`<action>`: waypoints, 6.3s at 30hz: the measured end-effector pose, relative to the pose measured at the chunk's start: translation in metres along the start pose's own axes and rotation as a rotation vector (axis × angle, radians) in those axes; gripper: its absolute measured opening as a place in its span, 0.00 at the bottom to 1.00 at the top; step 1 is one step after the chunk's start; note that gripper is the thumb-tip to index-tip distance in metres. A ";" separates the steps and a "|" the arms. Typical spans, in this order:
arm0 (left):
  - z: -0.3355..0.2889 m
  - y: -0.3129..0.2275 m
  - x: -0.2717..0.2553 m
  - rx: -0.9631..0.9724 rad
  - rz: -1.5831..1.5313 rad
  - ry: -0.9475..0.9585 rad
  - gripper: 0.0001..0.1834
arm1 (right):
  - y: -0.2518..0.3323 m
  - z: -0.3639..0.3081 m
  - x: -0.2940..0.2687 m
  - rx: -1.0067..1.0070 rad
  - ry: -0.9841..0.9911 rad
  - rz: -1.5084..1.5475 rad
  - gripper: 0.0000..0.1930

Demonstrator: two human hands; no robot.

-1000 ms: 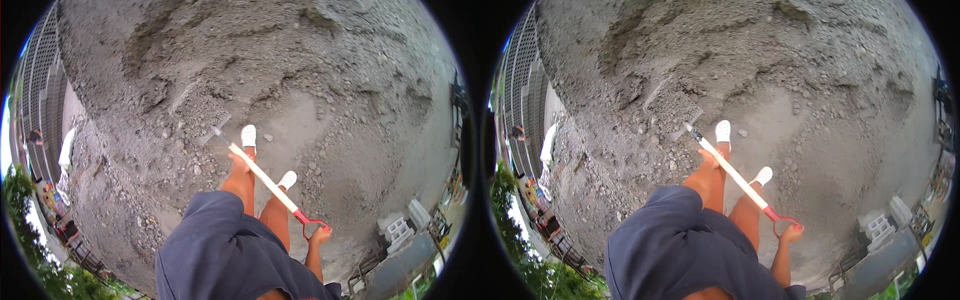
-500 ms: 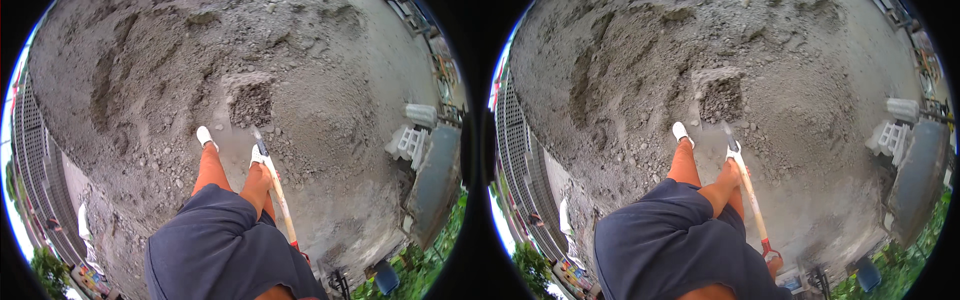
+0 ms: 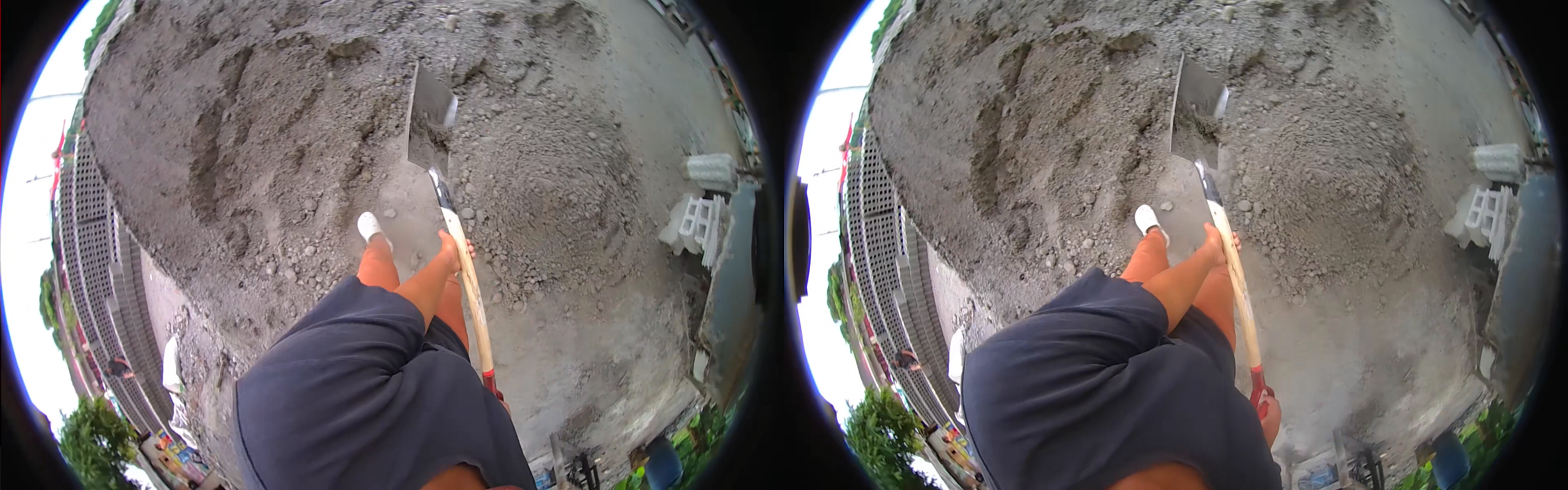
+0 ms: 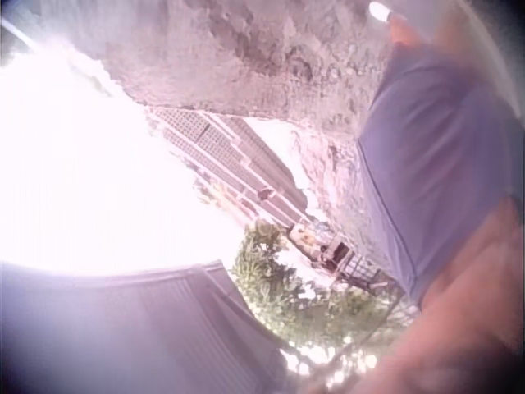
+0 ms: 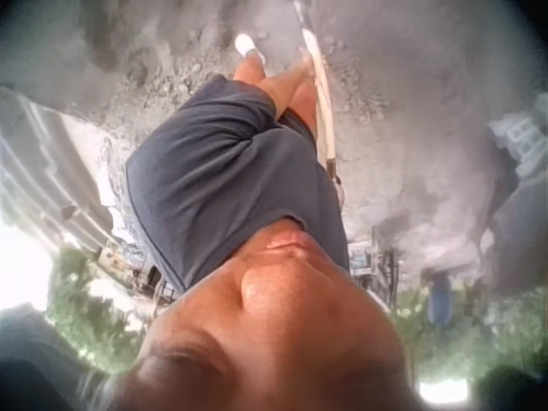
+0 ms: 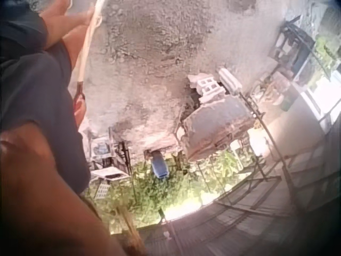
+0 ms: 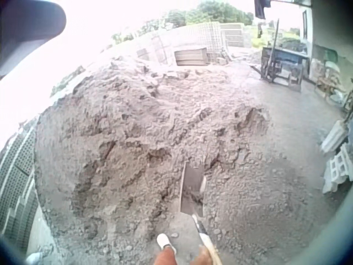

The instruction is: The person shovels sand and gravel from a large pile using a shovel, scooping and moving the aggregate repeatedly.

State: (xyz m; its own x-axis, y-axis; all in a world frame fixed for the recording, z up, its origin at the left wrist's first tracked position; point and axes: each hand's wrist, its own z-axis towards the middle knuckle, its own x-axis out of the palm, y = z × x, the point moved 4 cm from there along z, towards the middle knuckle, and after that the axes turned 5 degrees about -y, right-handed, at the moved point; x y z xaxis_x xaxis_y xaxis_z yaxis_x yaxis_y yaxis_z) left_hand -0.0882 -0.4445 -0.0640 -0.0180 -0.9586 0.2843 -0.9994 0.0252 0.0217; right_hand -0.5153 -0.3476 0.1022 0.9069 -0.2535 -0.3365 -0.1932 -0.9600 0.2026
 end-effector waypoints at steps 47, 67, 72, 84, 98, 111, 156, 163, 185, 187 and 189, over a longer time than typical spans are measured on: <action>-0.328 -0.268 -0.213 0.784 -0.701 -0.021 0.21 | -0.183 -0.446 0.535 0.165 1.374 -0.886 0.04; -0.161 -0.346 -0.368 0.552 -1.018 -0.007 0.26 | -0.315 -0.340 0.624 0.097 1.136 -1.109 0.08; -0.174 -0.351 -0.374 0.678 -0.828 -0.528 0.28 | -0.304 -0.341 0.637 0.124 1.093 -1.173 0.08; -0.336 -0.324 -0.397 1.236 -0.100 -1.344 0.21 | -0.279 -0.291 0.689 0.101 1.191 -1.228 0.02; -0.306 -0.201 -0.377 0.673 -0.115 -0.920 0.24 | -0.205 -0.117 0.673 -0.015 1.116 -1.139 0.09; -0.003 -0.371 -0.519 0.346 -0.461 -0.470 0.46 | -0.186 -0.087 0.670 -0.777 0.122 -0.969 0.08; -0.020 0.151 -0.091 0.311 1.407 -0.218 0.28 | -0.112 0.029 -0.198 -0.029 -0.477 -0.004 0.07; -0.019 0.164 -0.039 0.358 1.494 -0.420 0.27 | -0.210 -0.025 -0.112 0.172 -0.209 -0.855 0.10; 0.006 -0.146 -0.171 0.250 -0.222 -0.294 0.28 | 0.039 -0.240 0.165 -0.557 0.263 -0.085 0.09; 0.022 -0.164 -0.222 0.216 -0.339 -0.271 0.24 | 0.033 -0.289 0.219 -0.526 0.290 -0.177 0.09; 0.020 -0.174 -0.241 0.173 -0.411 -0.281 0.23 | 0.021 -0.319 0.256 -0.455 0.290 -0.248 0.08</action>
State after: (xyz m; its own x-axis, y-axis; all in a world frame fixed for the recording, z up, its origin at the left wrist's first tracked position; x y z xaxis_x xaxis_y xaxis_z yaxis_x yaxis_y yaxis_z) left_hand 0.0893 -0.2239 -0.1549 0.3931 -0.9193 0.0170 -0.9153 -0.3930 -0.0884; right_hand -0.1675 -0.3949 0.3138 0.9822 0.0764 -0.1717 0.1594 -0.8230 0.5452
